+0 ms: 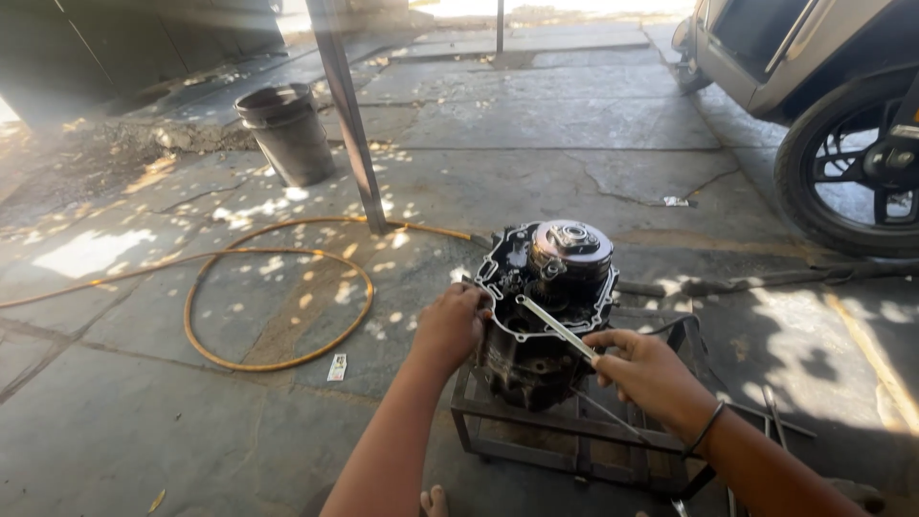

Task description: Repairing a motorcycle engine using various wrenches and pliers.

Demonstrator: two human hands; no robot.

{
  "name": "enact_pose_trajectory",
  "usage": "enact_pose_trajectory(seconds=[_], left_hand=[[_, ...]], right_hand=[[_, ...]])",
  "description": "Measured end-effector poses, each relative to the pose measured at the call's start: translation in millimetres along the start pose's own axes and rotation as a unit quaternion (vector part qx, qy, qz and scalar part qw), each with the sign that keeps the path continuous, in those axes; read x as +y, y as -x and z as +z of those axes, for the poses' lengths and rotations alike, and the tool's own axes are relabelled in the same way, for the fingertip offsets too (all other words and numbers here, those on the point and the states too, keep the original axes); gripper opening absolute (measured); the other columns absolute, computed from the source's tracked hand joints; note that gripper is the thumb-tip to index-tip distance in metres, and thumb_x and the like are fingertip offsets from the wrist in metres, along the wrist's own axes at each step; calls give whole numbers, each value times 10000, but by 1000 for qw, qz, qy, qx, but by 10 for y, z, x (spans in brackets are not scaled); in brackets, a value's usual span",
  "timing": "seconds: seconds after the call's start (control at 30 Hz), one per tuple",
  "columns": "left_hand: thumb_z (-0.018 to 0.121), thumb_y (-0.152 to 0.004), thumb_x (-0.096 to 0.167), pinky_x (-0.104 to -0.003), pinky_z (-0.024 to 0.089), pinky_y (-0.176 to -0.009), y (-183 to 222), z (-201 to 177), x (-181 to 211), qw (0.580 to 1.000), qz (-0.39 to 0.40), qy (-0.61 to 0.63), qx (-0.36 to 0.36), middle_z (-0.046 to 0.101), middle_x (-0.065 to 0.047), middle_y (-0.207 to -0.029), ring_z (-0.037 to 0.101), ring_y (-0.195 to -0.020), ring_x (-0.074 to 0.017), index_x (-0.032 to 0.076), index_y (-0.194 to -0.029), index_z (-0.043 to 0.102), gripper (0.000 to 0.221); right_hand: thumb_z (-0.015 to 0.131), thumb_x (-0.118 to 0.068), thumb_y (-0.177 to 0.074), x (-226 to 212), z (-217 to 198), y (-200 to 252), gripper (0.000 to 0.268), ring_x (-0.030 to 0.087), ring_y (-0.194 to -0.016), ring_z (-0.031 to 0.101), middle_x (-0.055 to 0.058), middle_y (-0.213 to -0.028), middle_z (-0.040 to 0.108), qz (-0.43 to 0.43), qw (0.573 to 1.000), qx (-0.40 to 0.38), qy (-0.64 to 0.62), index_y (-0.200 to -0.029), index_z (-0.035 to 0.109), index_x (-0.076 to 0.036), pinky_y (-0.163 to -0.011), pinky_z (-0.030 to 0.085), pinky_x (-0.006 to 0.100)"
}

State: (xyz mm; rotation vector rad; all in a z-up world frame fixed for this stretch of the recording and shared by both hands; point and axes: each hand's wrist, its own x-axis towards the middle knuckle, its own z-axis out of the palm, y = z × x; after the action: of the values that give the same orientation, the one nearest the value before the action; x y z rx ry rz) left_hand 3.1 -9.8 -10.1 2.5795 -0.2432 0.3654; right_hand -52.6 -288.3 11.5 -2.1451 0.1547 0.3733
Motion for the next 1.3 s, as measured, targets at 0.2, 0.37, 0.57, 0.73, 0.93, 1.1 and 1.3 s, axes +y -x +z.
enact_pose_trajectory(seconds=[0.2,0.37,0.57,0.73,0.93,1.1,1.3], left_hand=[[659,-891,142,-470,491,-944,50,-137,-115,999,46,-8,17,676,-42,-1233,665,-1115,-291,206,-1112,763,252],[648,-925,149,-504,447,-985,115,-384,-63,999,14,22,24,635,-36,-1289,659,-1119,-267,200,-1202,699,286],[555,-933,36,-466,428,-1069,131,-336,-9,996,59,-55,-31,652,24,-1311,626,-1213,-206,311,-1246,705,443],[474,-969,22,-486,387,-1089,143,-319,16,991,47,-107,-68,622,4,-1343,581,-1268,-209,327,-1299,657,485],[438,-977,27,-527,350,-1091,123,-249,-57,986,38,-132,-96,617,-64,-1326,536,-1306,-241,375,-1388,572,555],[461,-991,44,-506,411,-1063,138,-348,64,981,32,-152,-120,667,-42,-1270,593,-1268,-215,369,-1435,524,553],[498,-989,78,-458,488,-963,137,-259,-24,977,54,-171,-118,679,-58,-1212,637,-1182,-233,346,-1483,474,562]], right_hand=[[626,-157,-921,-7,54,107,447,76,-510,501,19,-741,644,-92,993,-44,-66,-1367,635,-184,-455,441,224],[639,-173,-967,-148,188,165,405,74,-474,491,59,-774,679,-68,996,-35,-40,-1371,649,-171,-438,442,231],[637,-116,-951,-147,275,128,420,74,-428,440,58,-805,687,-37,996,-40,-72,-1369,661,-148,-398,420,250],[608,-167,-974,-321,318,259,401,101,-466,437,67,-810,678,20,998,-40,-46,-1373,648,-169,-423,415,242],[617,-132,-960,-412,675,604,397,142,-646,611,63,-869,668,39,978,-159,-130,-1350,557,-181,-557,540,259],[598,-221,-955,-285,732,625,261,103,-693,647,53,-791,648,-16,966,-225,-131,-1088,686,-14,-647,572,242],[557,-205,-982,73,468,379,197,168,-656,625,88,-777,632,-80,920,-167,-344,-933,606,-20,-613,547,290]])
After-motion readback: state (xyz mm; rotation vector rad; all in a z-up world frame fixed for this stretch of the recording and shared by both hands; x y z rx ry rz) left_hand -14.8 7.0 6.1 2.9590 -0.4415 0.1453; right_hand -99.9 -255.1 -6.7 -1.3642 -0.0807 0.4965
